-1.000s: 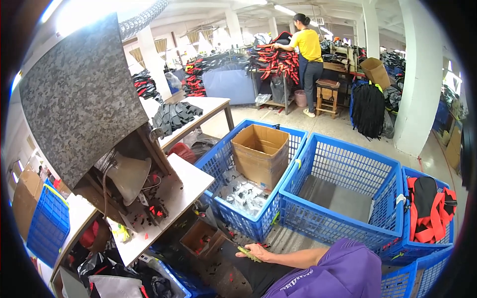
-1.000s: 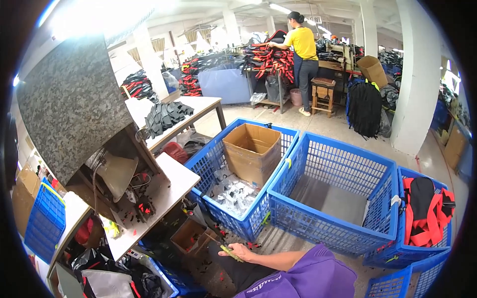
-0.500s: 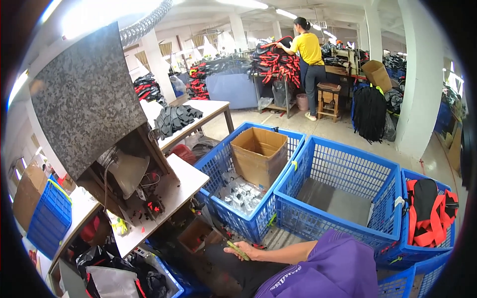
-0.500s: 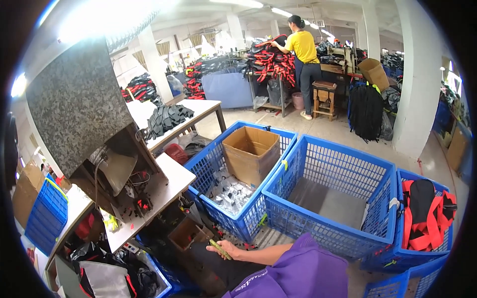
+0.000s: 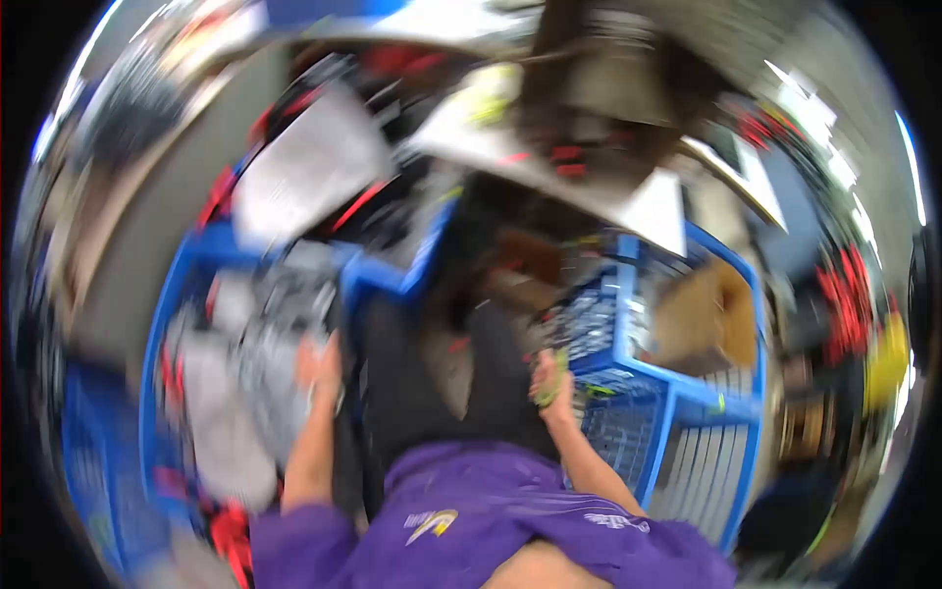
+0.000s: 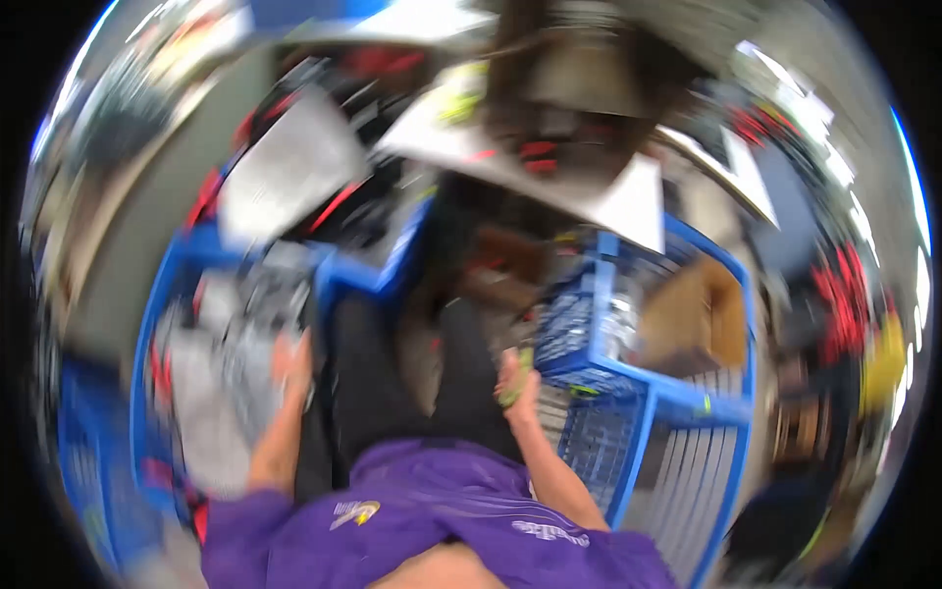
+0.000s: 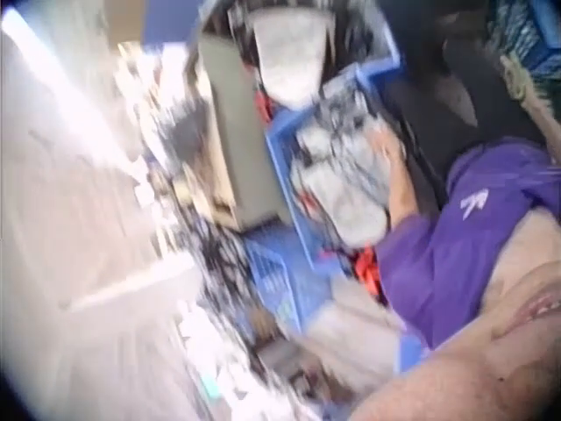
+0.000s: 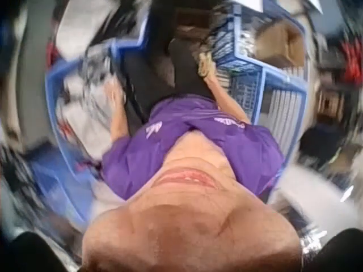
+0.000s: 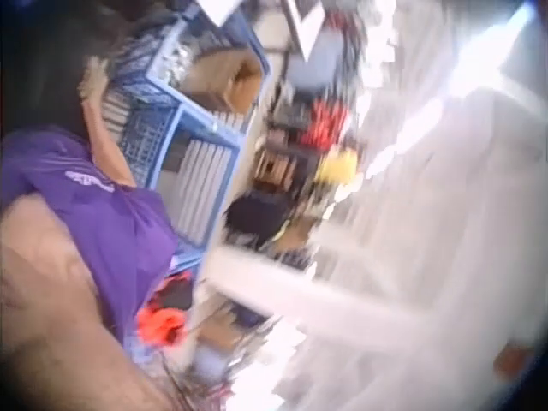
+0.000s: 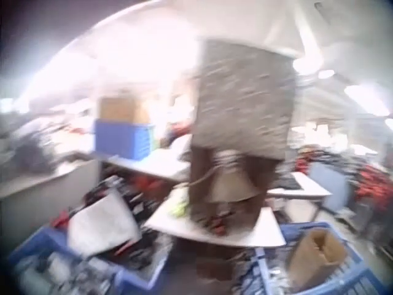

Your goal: Trimming excess material and loose threads from manufactured bags using scissors.

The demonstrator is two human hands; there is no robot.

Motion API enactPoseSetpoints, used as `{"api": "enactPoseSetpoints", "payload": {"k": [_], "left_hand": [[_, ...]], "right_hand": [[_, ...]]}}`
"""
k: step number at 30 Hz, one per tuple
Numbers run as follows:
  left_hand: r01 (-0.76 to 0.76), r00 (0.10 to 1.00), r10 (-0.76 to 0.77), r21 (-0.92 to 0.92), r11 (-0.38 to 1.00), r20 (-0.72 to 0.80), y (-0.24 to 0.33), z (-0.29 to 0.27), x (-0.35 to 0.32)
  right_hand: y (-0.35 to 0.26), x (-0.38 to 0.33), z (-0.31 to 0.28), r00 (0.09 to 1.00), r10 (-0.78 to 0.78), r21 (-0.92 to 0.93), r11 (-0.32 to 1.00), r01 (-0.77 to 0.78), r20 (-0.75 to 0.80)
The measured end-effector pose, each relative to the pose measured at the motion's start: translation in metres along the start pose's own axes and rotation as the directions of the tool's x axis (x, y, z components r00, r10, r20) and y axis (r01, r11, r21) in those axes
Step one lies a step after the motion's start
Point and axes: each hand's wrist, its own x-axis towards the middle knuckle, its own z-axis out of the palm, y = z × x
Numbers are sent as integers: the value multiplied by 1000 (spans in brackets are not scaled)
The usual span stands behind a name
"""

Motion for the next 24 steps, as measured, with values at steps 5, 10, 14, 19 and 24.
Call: {"api": "enactPoseSetpoints", "payload": {"k": [5,10,14,19,24], "left_hand": [[17,998,-34,335,942,46,-11,-38,17],[34,997,-35,-16,999,-67,-1,-61,-15],[-109,991,121,-181,977,58,-134,-9,42],[-557,768,599,-224,800,228,26,51,222],[-635,649,710,-320,703,271,86,130,239]], "right_hand": [[-12,-30,77,999,-49,-468,883,36,-16],[-4,-24,58,995,5,-506,862,45,97],[-7,-34,49,998,-52,-602,796,60,30],[-17,-46,38,977,-154,-464,883,70,-145],[-20,-50,49,972,-122,-470,882,13,-202]]}}
